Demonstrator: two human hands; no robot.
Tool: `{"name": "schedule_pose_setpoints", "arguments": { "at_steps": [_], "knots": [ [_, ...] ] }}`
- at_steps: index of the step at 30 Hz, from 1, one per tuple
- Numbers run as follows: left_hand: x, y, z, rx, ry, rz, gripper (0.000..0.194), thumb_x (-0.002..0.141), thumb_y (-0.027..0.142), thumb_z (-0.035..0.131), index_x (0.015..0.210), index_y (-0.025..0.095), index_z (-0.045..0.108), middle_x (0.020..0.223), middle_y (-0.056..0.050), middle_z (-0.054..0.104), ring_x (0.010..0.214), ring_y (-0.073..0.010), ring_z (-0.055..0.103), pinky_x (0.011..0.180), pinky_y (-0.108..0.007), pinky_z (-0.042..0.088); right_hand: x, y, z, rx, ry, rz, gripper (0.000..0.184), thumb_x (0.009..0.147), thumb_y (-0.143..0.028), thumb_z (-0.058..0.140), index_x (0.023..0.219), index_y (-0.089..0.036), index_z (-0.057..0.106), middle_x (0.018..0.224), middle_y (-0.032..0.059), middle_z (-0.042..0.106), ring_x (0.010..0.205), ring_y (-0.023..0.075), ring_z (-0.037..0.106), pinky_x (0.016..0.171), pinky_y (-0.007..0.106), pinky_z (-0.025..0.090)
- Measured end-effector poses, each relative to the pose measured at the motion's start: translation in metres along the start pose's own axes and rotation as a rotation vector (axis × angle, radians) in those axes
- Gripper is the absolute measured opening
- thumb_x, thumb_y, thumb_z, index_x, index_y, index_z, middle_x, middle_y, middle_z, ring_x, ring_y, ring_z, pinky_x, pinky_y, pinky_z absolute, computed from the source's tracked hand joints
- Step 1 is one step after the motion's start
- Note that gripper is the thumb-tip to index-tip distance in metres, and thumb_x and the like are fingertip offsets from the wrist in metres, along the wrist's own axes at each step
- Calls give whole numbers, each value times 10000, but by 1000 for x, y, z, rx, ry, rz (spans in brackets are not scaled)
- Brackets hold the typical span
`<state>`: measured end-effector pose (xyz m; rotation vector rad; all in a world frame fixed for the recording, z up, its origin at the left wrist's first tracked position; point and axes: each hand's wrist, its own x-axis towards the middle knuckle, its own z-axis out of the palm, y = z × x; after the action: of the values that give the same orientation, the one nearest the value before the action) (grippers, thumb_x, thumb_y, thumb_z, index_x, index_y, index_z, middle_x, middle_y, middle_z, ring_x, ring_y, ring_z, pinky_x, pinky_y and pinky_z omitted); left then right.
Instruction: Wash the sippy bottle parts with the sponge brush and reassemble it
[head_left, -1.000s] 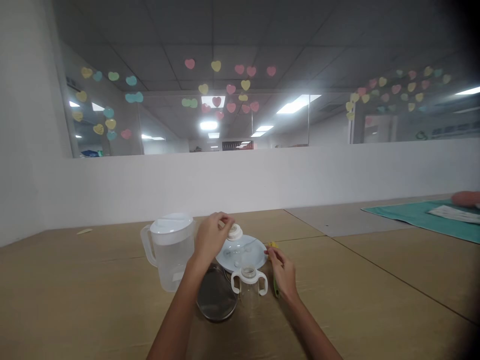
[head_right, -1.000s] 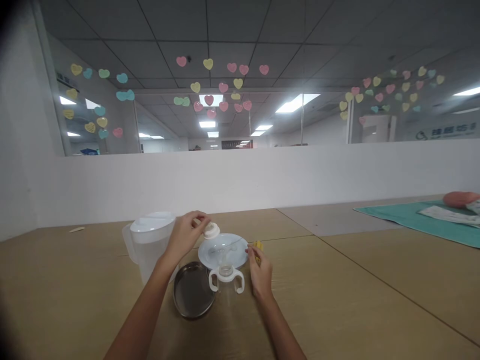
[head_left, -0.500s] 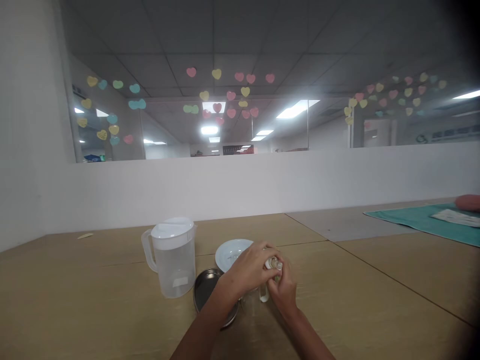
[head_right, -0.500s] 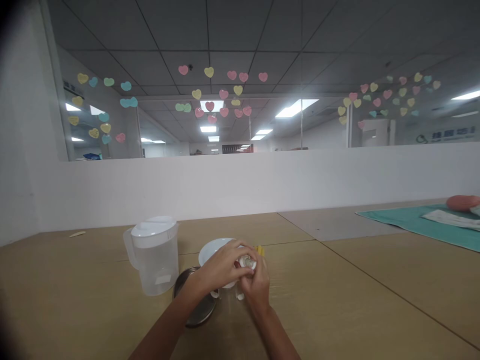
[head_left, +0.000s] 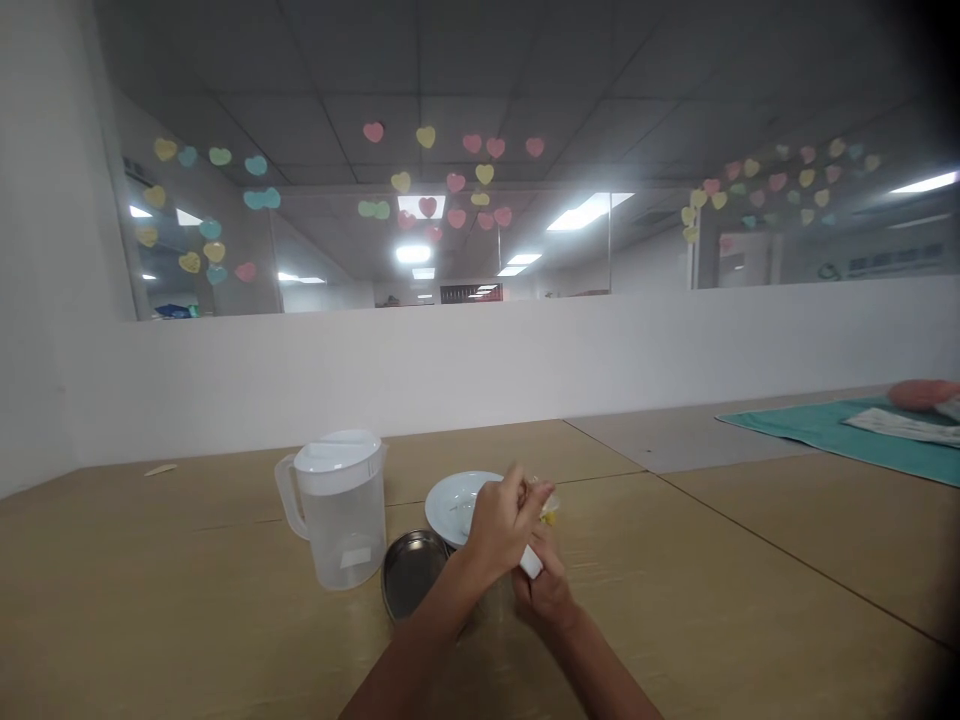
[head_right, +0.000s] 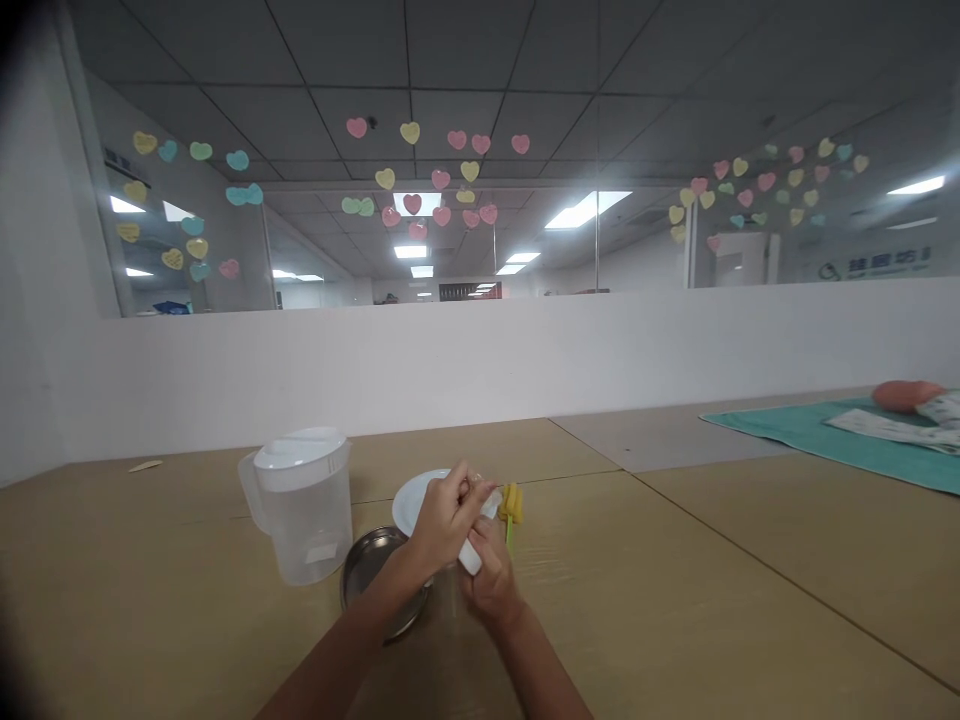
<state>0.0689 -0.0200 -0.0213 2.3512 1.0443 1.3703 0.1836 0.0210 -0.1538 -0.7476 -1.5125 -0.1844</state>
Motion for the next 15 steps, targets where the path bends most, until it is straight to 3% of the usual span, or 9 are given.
{"name": "schedule_pose_setpoints", "arguments": {
  "at_steps": [2, 4, 9, 12, 15],
  "knots": [
    [2, -3, -3, 49, -31, -8, 327, 868, 507, 403, 775, 219, 528, 579, 36, 569, 549, -123, 517, 556, -225, 347, 2, 0, 0, -31, 35, -44, 229, 737, -318, 544, 947, -229, 523, 909, 88, 632, 864, 233, 608, 763, 437, 498],
    [6, -6, -10, 96, -63, -22, 311, 858, 512, 424, 822, 230, 549, 610, 30, 604, 590, -137, 557, 582, -228, 365, 6, -3, -1, -72, 104, 12, 292, 749, -308, 552, 1019, -211, 499, 964, 104, 621, 905, 233, 594, 795, 427, 480],
    [13, -25, -39, 286, -57, -98, 296, 889, 446, 382, 959, 229, 571, 843, -33, 681, 798, -181, 627, 684, -254, 416, 22, -7, -7, -161, 193, 404, 374, 763, -406, 523, 1058, -176, 509, 981, 111, 623, 910, 235, 578, 798, 382, 457],
    [12, -42, -49, 482, -180, -138, 241, 884, 282, 400, 1028, 220, 583, 1009, -80, 667, 964, -213, 606, 789, -294, 423, 27, 2, -8, -148, 125, 567, 382, 715, -411, 508, 1008, -171, 558, 951, 104, 650, 879, 243, 590, 773, 371, 460],
    [7, -59, -43, 606, -372, -179, 298, 845, 164, 410, 1069, 220, 598, 1090, -105, 645, 1034, -233, 586, 852, -334, 420, 25, 16, -6, -93, 66, 723, 348, 663, -400, 522, 920, -175, 589, 882, 88, 676, 812, 241, 616, 715, 354, 475]
  ]
}}
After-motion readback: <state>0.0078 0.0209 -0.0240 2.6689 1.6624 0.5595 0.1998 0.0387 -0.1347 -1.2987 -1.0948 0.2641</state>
